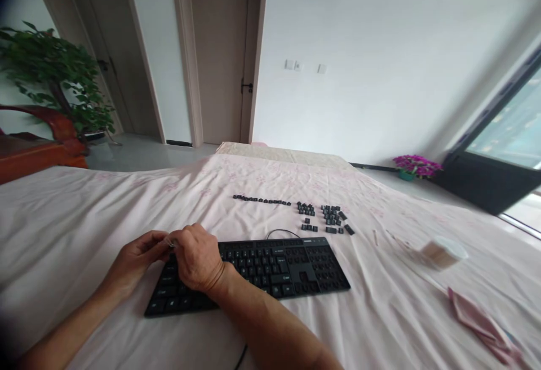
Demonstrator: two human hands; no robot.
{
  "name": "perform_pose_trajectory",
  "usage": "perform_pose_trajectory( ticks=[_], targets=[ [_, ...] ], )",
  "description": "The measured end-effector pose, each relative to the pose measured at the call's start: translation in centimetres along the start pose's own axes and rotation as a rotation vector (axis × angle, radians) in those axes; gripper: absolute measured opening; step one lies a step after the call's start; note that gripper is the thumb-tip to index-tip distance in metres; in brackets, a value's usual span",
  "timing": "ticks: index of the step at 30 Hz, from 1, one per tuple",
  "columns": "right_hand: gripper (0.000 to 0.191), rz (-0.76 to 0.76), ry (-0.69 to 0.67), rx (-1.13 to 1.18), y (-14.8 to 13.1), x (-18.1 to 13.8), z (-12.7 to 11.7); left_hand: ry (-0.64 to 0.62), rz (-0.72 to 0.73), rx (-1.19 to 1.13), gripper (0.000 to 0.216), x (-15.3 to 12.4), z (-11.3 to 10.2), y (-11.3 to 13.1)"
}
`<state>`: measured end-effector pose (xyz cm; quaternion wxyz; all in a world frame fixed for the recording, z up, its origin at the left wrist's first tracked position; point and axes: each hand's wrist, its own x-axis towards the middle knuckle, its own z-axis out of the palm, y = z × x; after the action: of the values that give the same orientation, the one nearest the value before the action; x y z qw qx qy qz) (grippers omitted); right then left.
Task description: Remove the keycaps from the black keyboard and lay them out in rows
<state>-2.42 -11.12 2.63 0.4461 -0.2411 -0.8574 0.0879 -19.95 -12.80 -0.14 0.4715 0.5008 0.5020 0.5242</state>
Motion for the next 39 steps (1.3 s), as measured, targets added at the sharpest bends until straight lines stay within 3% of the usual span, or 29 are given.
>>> perform_pose_trajectory(
  ticks=[6,11,30,35,39],
  targets=[
    [0.027,0.212,-0.131,-0.115,0.1,0.4,-0.5,-0.022,-0.004,-0.072,0.044,-0.1,0.5,0.2],
    [0.026,0.297,-0.196,-0.104,0.2,0.7,-0.6,-0.023,0.008,-0.081,0.056,-0.3,0.4,0.6],
    [0.017,0.344,-0.192,-0.139,0.7,0.9,0.4,-0.013,0.010,-0.074,0.053,0.1,0.5,0.2],
    [0.008,0.474,-0.144,-0.125,1.2,1.2,-0.5,-0.010,0.027,-0.080,0.048,0.1,0.9,0.8],
    [0.012,0.611,-0.118,-0.086,3.9,2.2,-2.7,0.097,0.057,0.027,0.043,0.5,1.0,0.6]
  ],
)
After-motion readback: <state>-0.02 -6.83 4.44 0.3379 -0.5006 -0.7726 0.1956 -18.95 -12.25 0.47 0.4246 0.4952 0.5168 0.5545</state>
